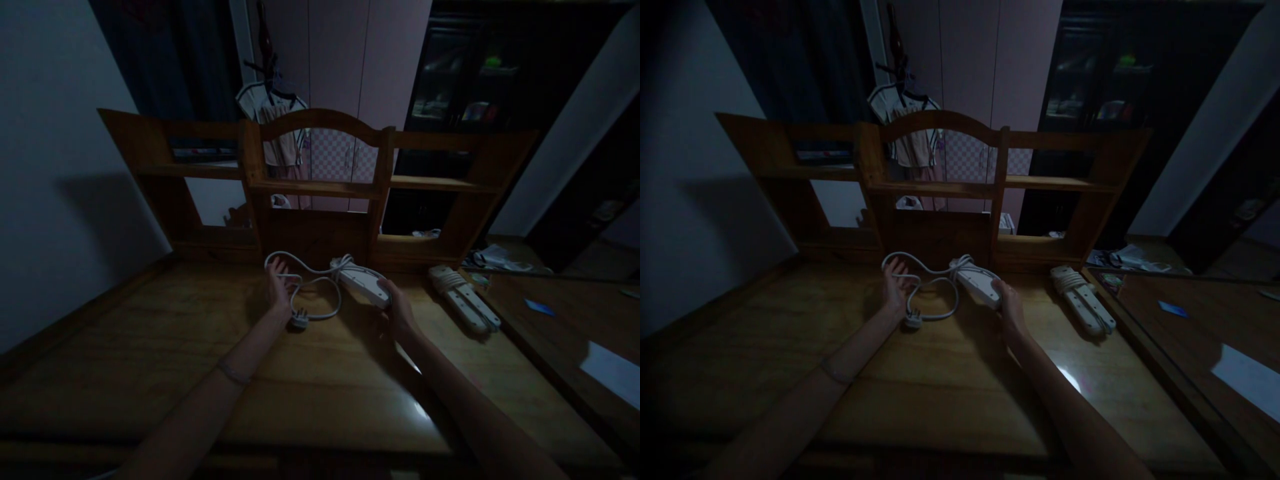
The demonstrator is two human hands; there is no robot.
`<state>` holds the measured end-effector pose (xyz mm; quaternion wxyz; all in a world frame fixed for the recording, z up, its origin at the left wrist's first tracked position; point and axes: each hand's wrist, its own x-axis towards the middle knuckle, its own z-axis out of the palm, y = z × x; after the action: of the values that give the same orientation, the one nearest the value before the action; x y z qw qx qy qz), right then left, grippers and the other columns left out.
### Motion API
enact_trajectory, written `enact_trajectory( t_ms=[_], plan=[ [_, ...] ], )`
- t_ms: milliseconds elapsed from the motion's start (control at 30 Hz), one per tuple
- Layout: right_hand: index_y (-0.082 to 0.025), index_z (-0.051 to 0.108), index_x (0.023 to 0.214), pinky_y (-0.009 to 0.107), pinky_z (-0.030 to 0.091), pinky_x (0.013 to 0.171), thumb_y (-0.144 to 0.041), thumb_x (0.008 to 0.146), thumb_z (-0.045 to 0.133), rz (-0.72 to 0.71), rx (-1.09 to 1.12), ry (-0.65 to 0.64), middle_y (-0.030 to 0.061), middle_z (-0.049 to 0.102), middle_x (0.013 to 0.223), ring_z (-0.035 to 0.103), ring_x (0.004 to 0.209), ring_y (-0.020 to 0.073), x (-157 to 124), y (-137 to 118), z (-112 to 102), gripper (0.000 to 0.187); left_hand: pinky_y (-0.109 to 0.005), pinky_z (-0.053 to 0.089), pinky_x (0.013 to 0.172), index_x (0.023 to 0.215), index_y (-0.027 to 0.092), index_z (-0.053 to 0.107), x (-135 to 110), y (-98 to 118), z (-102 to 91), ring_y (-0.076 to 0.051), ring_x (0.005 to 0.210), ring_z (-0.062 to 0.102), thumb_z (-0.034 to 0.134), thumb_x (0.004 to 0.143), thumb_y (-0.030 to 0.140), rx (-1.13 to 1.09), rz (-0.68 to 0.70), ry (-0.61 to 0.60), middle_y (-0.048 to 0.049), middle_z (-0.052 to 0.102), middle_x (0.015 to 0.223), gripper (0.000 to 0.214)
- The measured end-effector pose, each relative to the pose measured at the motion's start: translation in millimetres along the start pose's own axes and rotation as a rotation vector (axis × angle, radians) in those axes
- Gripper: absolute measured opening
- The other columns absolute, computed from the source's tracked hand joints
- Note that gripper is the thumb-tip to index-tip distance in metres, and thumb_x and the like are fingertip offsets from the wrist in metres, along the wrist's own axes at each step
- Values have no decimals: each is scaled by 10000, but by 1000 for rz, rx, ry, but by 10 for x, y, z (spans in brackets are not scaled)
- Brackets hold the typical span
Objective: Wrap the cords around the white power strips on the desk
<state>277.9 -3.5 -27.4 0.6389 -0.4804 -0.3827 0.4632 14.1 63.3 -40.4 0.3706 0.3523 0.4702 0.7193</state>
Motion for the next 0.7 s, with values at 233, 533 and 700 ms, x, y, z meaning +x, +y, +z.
enact_trajectory(
  t_ms=[233, 533, 700],
  plan=[
    [-172, 648, 756, 215, 321, 383, -488, 727, 594, -90, -88, -13, -10, 551, 661, 456, 539, 116, -68, -171, 27, 322, -437, 94, 1150, 1422, 195, 245, -272, 266, 133, -266, 1414, 69, 651, 766, 457, 401, 420, 78, -127, 130, 1531, 815],
    [-182, 573, 649, 200, 245, 398, -414, 738, 643, -205, -3, -96, -41, 448, 596, 365, 512, 90, -226, -262, 133, 258, -432, 266, 1093, 1041, 251, 609, -490, 408, 230, -216, 1282, 374, 509, 895, 288, 666, 916, -404, -32, 608, 1152, 181],
    [-170, 565, 586, 210, 252, 423, -350, 690, 684, -172, 5, -160, -42, 466, 571, 377, 502, 84, -239, -283, 158, 240, -358, 366, 984, 893, 221, 613, -427, 437, 181, -221, 1085, 504, 489, 897, 347, 505, 710, -253, -51, 621, 1002, 177]
  ],
)
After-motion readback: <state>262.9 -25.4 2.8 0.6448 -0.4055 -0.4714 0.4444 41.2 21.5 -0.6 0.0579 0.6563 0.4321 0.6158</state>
